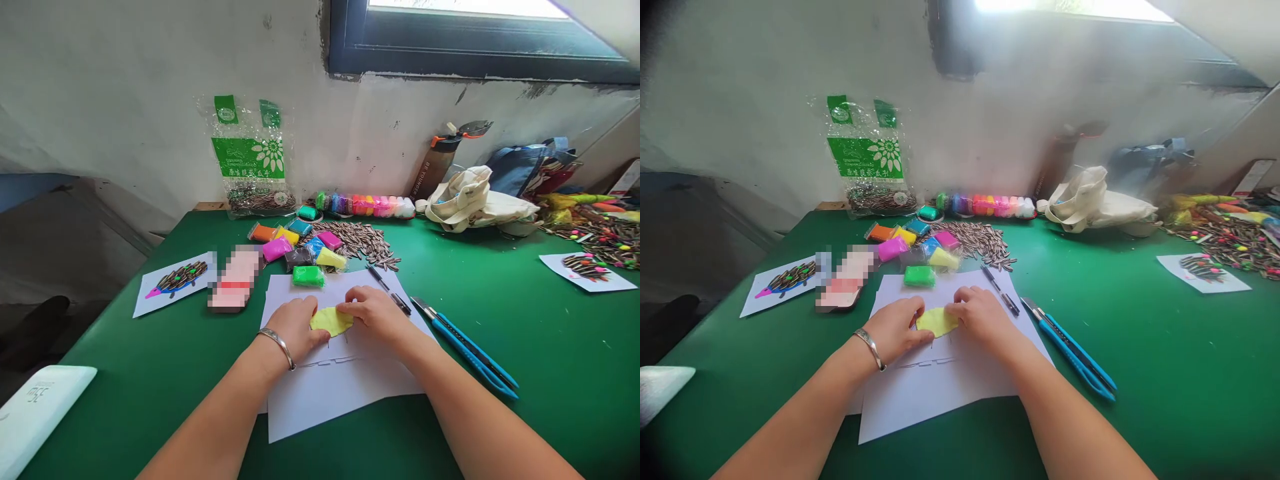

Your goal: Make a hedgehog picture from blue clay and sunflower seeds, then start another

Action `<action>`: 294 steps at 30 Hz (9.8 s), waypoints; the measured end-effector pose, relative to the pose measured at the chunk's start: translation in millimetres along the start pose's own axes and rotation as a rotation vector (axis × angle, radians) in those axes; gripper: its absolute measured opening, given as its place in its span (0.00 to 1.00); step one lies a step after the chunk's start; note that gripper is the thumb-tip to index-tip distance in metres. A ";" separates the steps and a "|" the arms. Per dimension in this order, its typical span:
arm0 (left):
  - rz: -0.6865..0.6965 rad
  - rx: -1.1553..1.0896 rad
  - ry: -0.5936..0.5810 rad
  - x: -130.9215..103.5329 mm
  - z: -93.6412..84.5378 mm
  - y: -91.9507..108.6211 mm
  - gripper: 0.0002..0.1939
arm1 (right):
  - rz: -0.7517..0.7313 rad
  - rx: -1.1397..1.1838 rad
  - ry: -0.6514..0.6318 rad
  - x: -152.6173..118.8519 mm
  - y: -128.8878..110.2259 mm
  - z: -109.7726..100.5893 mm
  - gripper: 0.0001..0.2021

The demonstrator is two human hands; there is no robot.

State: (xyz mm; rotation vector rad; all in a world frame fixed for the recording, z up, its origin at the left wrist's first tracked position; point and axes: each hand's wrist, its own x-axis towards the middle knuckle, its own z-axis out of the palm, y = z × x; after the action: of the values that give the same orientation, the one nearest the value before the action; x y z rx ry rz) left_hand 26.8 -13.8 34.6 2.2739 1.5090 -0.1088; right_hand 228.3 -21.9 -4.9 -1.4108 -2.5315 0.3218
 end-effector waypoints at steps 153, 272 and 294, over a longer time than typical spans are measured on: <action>0.017 -0.071 -0.013 8.3 -2.9 -14.9 0.23 | 0.312 0.425 -0.103 -6.0 4.3 -18.8 0.06; 0.016 -0.051 -0.012 8.9 -0.1 -14.1 0.20 | 0.411 0.285 0.020 2.4 1.0 -12.0 0.07; 0.018 -0.037 -0.009 9.0 -0.8 -13.1 0.21 | 0.431 0.181 0.053 3.8 -1.9 -5.9 0.06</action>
State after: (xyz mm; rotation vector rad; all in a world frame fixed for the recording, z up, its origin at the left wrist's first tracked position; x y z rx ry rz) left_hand 18.6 -1.3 29.0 2.2541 1.4736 -0.0849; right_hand 226.6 -19.1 1.6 -1.8496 -2.0765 0.5616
